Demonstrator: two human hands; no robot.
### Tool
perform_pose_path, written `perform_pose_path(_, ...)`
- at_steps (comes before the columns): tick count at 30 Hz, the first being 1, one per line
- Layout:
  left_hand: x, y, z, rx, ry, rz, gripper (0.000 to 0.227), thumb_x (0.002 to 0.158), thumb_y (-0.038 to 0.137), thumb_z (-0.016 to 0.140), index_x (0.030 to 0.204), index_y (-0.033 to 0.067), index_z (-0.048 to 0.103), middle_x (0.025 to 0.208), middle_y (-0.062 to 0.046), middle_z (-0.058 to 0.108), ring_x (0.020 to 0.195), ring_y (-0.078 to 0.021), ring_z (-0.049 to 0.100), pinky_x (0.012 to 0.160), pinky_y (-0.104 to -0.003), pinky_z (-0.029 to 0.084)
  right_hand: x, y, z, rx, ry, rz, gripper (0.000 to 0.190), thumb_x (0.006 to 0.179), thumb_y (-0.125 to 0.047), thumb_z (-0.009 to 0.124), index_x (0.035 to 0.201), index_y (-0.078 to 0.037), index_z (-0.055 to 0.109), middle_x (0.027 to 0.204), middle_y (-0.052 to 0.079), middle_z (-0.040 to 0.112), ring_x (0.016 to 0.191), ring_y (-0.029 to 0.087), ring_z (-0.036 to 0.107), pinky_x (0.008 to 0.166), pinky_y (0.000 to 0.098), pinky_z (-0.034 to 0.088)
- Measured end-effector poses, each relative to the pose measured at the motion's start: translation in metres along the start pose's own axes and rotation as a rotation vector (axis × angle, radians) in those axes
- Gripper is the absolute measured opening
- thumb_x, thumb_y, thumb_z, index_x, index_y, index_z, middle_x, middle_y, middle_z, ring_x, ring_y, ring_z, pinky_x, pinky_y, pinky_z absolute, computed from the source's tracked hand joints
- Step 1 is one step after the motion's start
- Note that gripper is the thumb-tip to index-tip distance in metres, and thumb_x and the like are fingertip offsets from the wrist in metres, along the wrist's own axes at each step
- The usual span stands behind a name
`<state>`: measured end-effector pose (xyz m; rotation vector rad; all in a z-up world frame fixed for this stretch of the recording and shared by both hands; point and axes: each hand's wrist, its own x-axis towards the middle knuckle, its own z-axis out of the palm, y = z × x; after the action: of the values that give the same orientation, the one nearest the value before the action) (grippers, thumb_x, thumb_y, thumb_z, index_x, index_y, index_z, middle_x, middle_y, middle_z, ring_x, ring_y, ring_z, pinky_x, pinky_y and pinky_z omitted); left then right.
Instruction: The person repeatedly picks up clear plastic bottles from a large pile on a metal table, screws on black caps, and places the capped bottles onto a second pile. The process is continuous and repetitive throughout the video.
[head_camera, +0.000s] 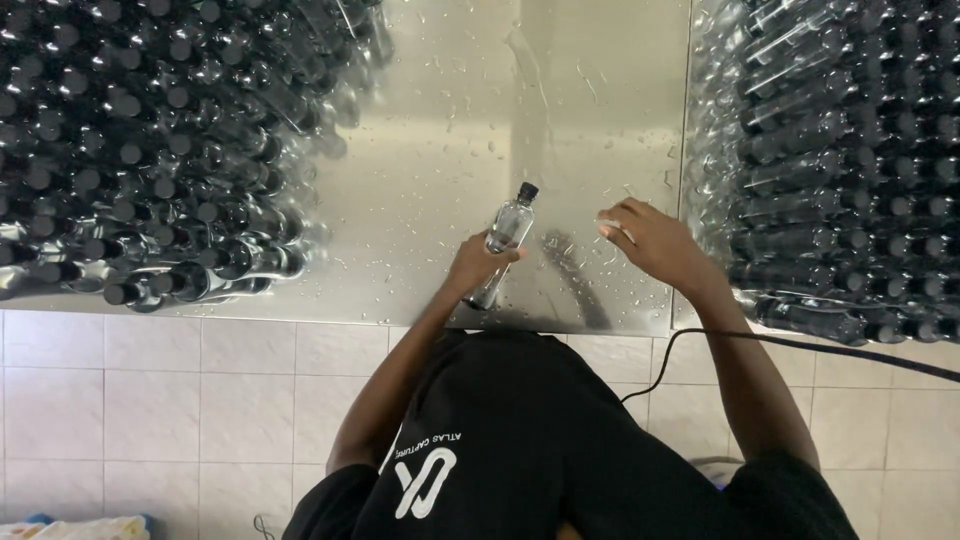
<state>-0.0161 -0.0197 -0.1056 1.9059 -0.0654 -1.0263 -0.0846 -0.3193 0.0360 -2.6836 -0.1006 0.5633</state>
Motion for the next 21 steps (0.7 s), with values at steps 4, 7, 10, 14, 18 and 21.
perform_pose_path(4, -0.011, 0.014, -0.001, 0.064, 0.019, -0.002, 0.063, 0.082, 0.054, 0.085, 0.124, 0.0077, 0.074, 0.107, -0.021, 0.083, 0.111, -0.0428, 0.079, 0.099, -0.055, 0.060, 0.015, 0.018, 0.016, -0.040, -0.061, -0.005, 0.045, 0.118, -0.043, 0.044, 0.145, -0.015, 0.066, 0.134, 0.015, 0.069, 0.126, 0.037, 0.070, 0.097, 0.0547, 0.061)
perform_pose_path(7, -0.005, 0.007, 0.002, 0.061, 0.020, 0.007, 0.060, 0.082, 0.055, 0.085, 0.119, 0.0097, 0.075, 0.103, -0.018, 0.083, 0.106, -0.0387, 0.081, 0.099, -0.053, 0.061, 0.029, 0.013, 0.012, -0.103, -0.096, -0.008, 0.048, 0.120, -0.045, 0.037, 0.152, -0.018, 0.061, 0.137, 0.012, 0.067, 0.128, 0.032, 0.069, 0.098, 0.0520, 0.061)
perform_pose_path(10, -0.010, 0.008, -0.002, 0.000, -0.017, 0.048, 0.054, 0.084, 0.051, 0.087, 0.119, 0.0113, 0.077, 0.100, -0.016, 0.084, 0.098, -0.0325, 0.083, 0.092, -0.047, 0.063, 0.045, 0.005, 0.011, -0.148, -0.108, -0.040, 0.049, 0.122, -0.041, 0.032, 0.160, -0.017, 0.051, 0.139, 0.015, 0.065, 0.129, 0.033, 0.068, 0.100, 0.0526, 0.061)
perform_pose_path(14, -0.029, 0.028, -0.014, -0.091, -0.118, 0.115, 0.044, 0.091, 0.029, 0.085, 0.126, 0.0040, 0.074, 0.111, -0.023, 0.082, 0.098, -0.0320, 0.082, 0.083, -0.039, 0.067, 0.058, -0.013, 0.003, -0.196, -0.113, -0.128, 0.051, 0.122, -0.033, 0.030, 0.170, -0.017, 0.035, 0.140, 0.019, 0.064, 0.132, 0.037, 0.067, 0.102, 0.0541, 0.060)
perform_pose_path(18, -0.029, 0.027, -0.026, -0.066, -0.157, 0.177, 0.054, 0.086, 0.034, 0.089, 0.124, 0.0008, 0.070, 0.108, -0.023, 0.080, 0.096, -0.0315, 0.081, 0.084, -0.041, 0.068, 0.062, -0.021, -0.007, -0.252, -0.130, -0.256, 0.054, 0.121, -0.044, 0.023, 0.165, -0.017, 0.037, 0.139, 0.018, 0.062, 0.131, 0.036, 0.067, 0.108, 0.0512, 0.057)
perform_pose_path(21, -0.037, 0.031, -0.036, 0.034, -0.220, 0.279, 0.083, 0.077, 0.052, 0.094, 0.137, 0.0021, 0.065, 0.115, -0.031, 0.075, 0.111, -0.0456, 0.077, 0.091, -0.058, 0.061, 0.066, -0.012, 0.003, -0.359, -0.132, -0.365, 0.049, 0.120, -0.048, 0.027, 0.153, -0.017, 0.044, 0.139, 0.013, 0.061, 0.132, 0.032, 0.066, 0.111, 0.0478, 0.055)
